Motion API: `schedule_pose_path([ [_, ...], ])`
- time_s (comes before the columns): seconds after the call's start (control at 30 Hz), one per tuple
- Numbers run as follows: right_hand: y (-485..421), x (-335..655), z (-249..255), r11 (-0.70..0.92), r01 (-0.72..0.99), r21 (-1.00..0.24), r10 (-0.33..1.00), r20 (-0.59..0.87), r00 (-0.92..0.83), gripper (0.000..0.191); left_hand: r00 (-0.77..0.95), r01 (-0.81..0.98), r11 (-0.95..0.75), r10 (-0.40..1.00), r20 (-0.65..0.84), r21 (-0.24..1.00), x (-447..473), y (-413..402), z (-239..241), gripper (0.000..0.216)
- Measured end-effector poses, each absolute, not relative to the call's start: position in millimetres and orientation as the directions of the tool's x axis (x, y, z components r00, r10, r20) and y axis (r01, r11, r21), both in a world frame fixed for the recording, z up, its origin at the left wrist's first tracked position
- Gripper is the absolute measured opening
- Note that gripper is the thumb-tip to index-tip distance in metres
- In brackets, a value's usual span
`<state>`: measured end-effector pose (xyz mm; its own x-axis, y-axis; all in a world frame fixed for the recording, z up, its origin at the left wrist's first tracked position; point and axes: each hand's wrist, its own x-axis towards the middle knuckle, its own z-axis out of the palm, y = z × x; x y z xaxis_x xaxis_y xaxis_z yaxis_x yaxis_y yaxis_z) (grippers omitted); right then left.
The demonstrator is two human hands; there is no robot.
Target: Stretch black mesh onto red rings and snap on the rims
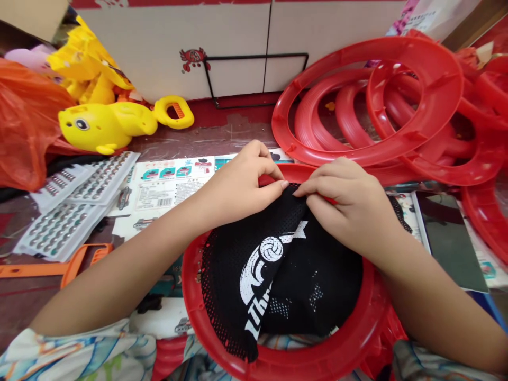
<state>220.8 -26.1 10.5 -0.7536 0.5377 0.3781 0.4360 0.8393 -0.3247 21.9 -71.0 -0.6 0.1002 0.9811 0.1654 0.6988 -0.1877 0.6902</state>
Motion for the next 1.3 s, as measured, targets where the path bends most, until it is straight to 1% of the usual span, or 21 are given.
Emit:
schedule_pose_path([
  [0.07, -25.4, 222.3, 9.0, 0.859, 0.435, -0.271, 0.512, 0.402, -0.759, 0.029, 0.102, 0.677, -0.182, 0.983, 0.154, 0.713, 21.0, -70.5, -1.5, 0.013],
  [0.13, -24.9, 223.7, 8.0, 0.859, 0.457, -0.231, 0.512, 0.411, -0.754, 0.03, 0.093, 0.67, -0.172, 0.985, 0.149, 0.722, 21.0, -70.0, -2.2, 0.013],
  [0.3, -24.1, 224.7, 6.4, 0.875, 0.471, -0.112, 0.469, 0.436, -0.768, 0.033, 0.072, 0.698, -0.187, 0.979, 0.192, 0.692, 23.3, -68.9, -5.9, 0.017],
  [0.37, -23.6, 224.3, 5.4, 0.878, 0.472, -0.082, 0.456, 0.446, -0.77, 0.034, 0.056, 0.71, -0.178, 0.979, 0.197, 0.682, 24.3, -68.8, -7.6, 0.017],
  [0.5, -22.9, 223.8, 3.4, 0.875, 0.48, -0.067, 0.457, 0.441, -0.772, 0.035, 0.039, 0.723, -0.157, 0.982, 0.187, 0.672, 25.4, -69.1, -9.4, 0.017],
  [0.7, -22.3, 224.6, 3.3, 0.866, 0.499, -0.044, 0.474, 0.393, -0.788, 0.036, 0.005, 0.748, -0.118, 0.985, 0.172, 0.654, 27.0, -70.2, -8.1, 0.017],
  [0.83, -20.7, 225.1, 2.6, 0.858, 0.513, -0.032, 0.489, 0.355, -0.797, 0.035, 0.012, 0.752, -0.126, 0.984, 0.178, 0.647, 27.4, -69.2, -9.9, 0.018],
  [0.9, -20.0, 225.8, 2.1, 0.863, 0.504, -0.045, 0.488, 0.337, -0.805, 0.034, 0.026, 0.753, -0.137, 0.984, 0.179, 0.644, 26.7, -68.2, -10.6, 0.018],
  [1.0, -20.6, 226.3, 3.2, 0.86, 0.492, -0.136, 0.509, 0.307, -0.805, 0.03, 0.057, 0.76, -0.145, 0.986, 0.157, 0.633, 22.3, -67.4, -7.9, 0.018],
  [1.1, -22.6, 223.9, 7.0, 0.777, 0.571, -0.266, 0.629, 0.279, -0.726, 0.023, 0.114, 0.794, -0.158, 0.987, 0.112, 0.587, 12.3, -67.2, -1.2, 0.016],
  [1.17, -23.8, 220.9, 10.1, 0.71, 0.616, -0.341, 0.699, 0.234, -0.676, 0.025, 0.182, 0.817, -0.181, 0.982, 0.052, 0.547, 4.5, -66.3, 2.3, 0.021],
  [1.2, -24.2, 219.5, 11.5, 0.693, 0.62, -0.368, 0.711, 0.209, -0.671, 0.026, 0.215, 0.824, -0.195, 0.976, 0.024, 0.531, 1.3, -65.4, 3.2, 0.025],
  [1.23, -24.7, 218.4, 12.7, 0.685, 0.618, -0.386, 0.713, 0.184, -0.676, 0.025, 0.246, 0.827, -0.214, 0.969, 0.007, 0.52, -1.0, -64.4, 3.4, 0.028],
  [1.3, -26.1, 217.5, 14.1, 0.697, 0.602, -0.389, 0.694, 0.154, -0.703, 0.027, 0.309, 0.81, -0.277, 0.951, 0.025, 0.517, -2.4, -62.3, 2.7, 0.034],
])
